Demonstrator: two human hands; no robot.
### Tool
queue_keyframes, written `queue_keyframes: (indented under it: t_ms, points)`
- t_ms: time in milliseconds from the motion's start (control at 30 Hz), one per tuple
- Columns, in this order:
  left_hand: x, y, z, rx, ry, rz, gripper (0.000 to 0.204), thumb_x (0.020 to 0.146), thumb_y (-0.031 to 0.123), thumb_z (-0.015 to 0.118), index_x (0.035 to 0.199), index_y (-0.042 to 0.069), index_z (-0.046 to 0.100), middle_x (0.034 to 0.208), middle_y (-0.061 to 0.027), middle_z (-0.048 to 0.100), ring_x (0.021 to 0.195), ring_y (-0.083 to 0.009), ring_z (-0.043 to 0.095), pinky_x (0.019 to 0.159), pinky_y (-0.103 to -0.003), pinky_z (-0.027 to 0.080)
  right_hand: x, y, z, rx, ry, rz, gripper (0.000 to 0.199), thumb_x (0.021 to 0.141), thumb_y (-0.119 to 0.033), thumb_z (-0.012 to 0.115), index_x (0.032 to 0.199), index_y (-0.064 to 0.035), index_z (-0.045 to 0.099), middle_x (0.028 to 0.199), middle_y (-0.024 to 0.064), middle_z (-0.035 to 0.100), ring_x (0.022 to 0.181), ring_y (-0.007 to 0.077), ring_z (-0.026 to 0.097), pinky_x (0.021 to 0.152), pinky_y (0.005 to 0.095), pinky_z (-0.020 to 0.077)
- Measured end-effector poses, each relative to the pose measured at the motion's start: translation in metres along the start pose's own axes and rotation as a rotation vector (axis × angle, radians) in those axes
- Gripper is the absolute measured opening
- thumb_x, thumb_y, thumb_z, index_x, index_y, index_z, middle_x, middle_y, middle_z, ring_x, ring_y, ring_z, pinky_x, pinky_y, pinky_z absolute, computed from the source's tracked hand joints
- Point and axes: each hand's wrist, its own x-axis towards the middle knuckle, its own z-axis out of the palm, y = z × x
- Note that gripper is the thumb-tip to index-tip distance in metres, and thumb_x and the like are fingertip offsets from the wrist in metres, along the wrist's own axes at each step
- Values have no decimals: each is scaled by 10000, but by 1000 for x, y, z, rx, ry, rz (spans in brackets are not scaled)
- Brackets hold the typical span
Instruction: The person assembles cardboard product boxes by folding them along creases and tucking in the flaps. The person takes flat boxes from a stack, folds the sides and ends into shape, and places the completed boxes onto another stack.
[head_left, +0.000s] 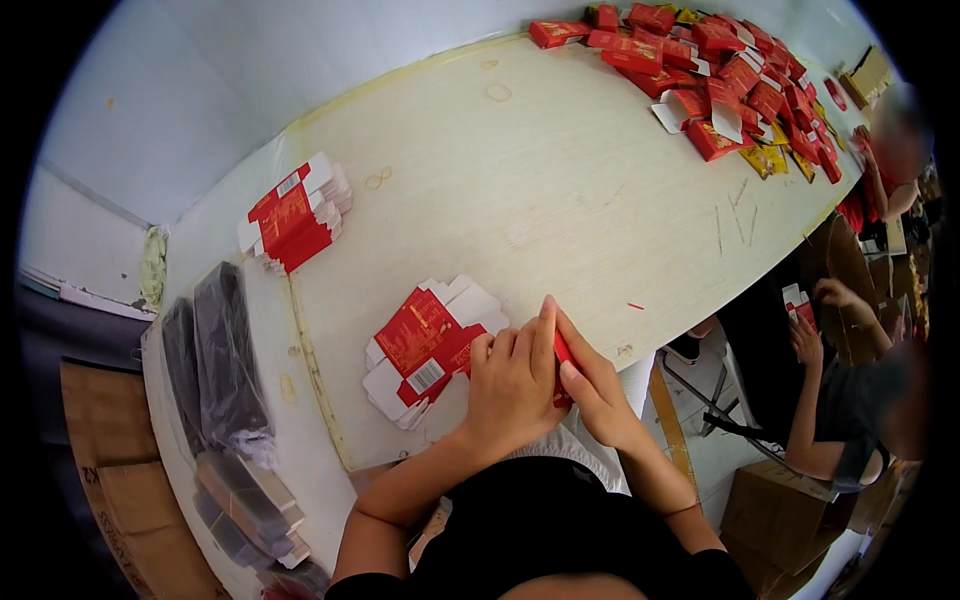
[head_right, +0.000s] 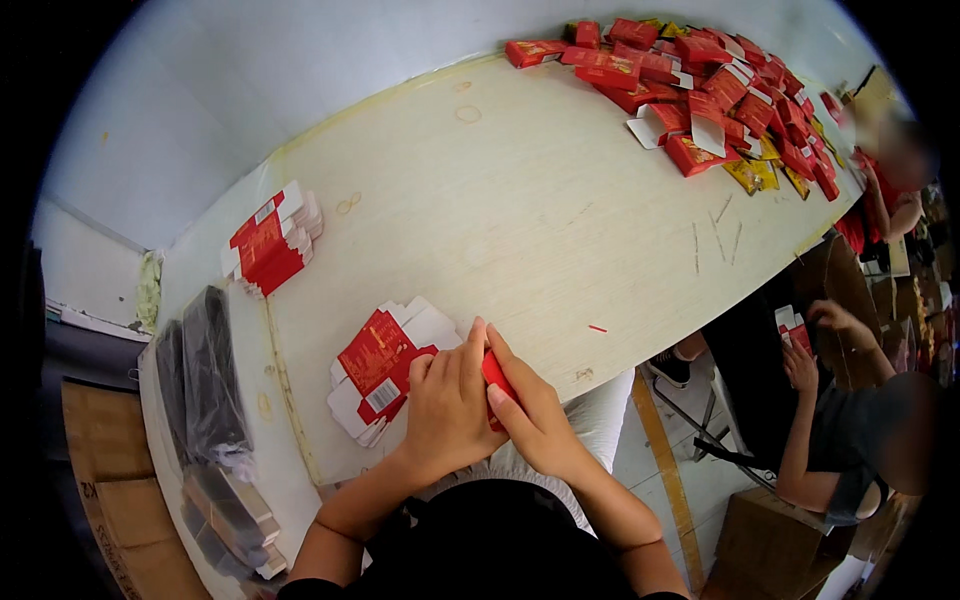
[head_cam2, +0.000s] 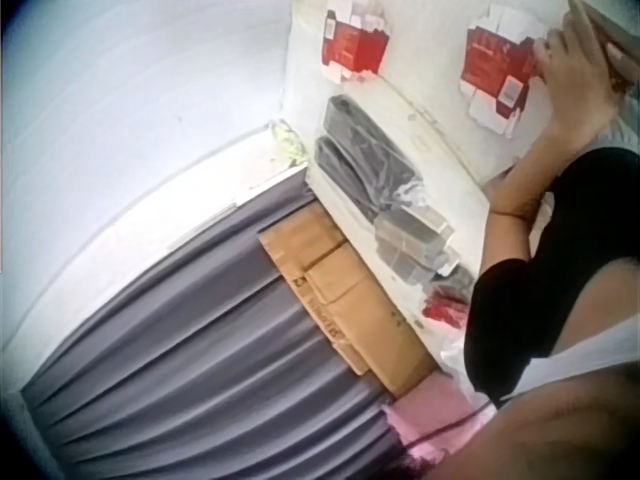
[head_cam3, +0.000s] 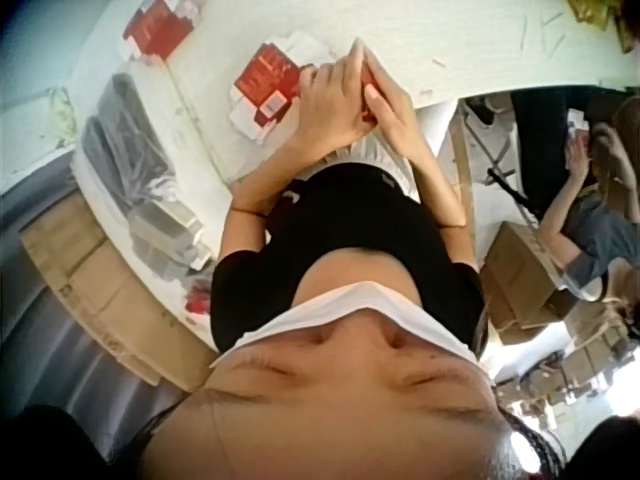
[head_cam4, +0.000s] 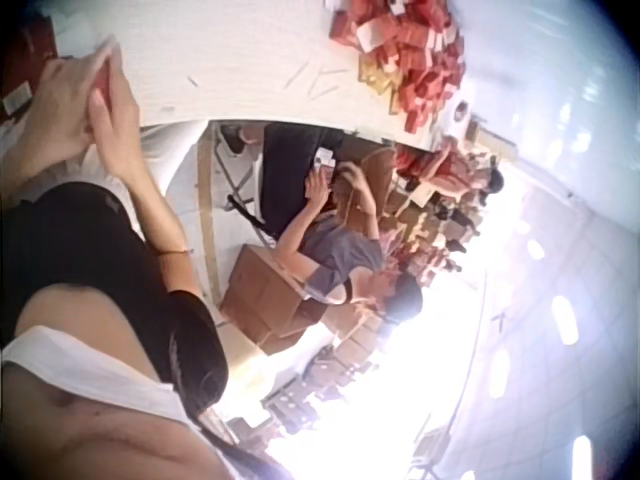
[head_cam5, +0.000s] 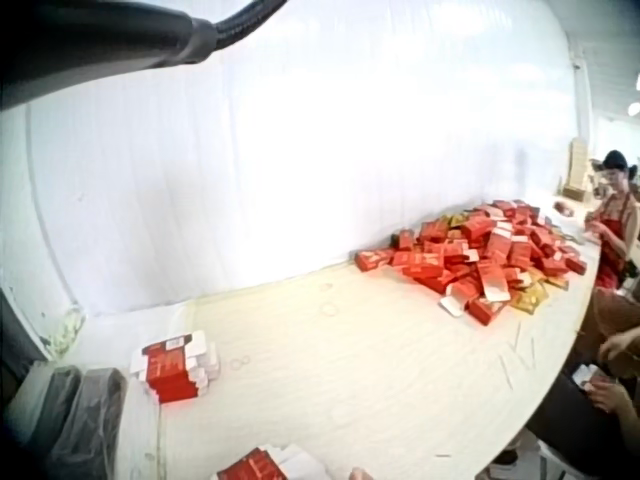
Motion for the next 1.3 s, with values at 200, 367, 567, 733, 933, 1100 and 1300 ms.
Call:
queue_keyframes:
  t_ms: [200,367,567,733,933,1100,1300]
  points:
    - [1,-1,-3,-85,50,8,937,607,294,772,1335,-70,309,1147,-154,537,1014,-267,532,870,-410,341,-6,-10,0,17,81,119,538,941,-126,391,1426,43,231,1345,249,430,1263,300,416,1053,350,277]
    - [-2,-4,1,-84,36,53,817,602,280,765,1251,-49,393,1165,-154,524,1001,-272,531,853,-410,345,-10,1,0,-97,53,15,544,937,-110,380,1432,42,212,1337,268,419,1256,327,412,1052,358,281]
    - [-6,-4,14,9,114,51,680,623,271,739,1176,20,433,1140,-102,514,972,-248,506,816,-401,339,-12,-4,2,-269,-24,-81,684,891,-131,444,1447,46,87,1335,293,377,1223,405,409,1033,391,306]
    - [0,-4,19,-1,203,80,624,656,249,709,1164,25,424,1122,-107,517,953,-264,502,805,-410,331,-10,10,18,-303,175,-134,707,873,-132,465,1447,42,89,1344,283,364,1214,381,416,1019,403,322]
    - [9,-3,5,-175,225,-107,667,644,223,734,1177,14,391,1094,-149,512,1012,-317,502,840,-443,336,-5,12,17,-277,277,-359,539,810,-39,575,1314,77,423,1311,255,472,1185,361,499,986,384,395]
    - [9,-2,2,-122,206,-101,642,653,180,713,1177,-1,390,1119,-161,512,1027,-316,498,838,-431,335,-4,13,21,-406,348,-428,483,750,30,604,1225,69,528,1262,257,517,1142,369,537,959,394,435]
    - [8,-2,15,-71,203,-90,577,673,135,664,1171,-3,408,1137,-138,513,998,-286,501,808,-425,329,2,13,7,-691,235,-562,438,748,37,582,1184,75,556,1239,267,526,1106,380,555,929,398,461]
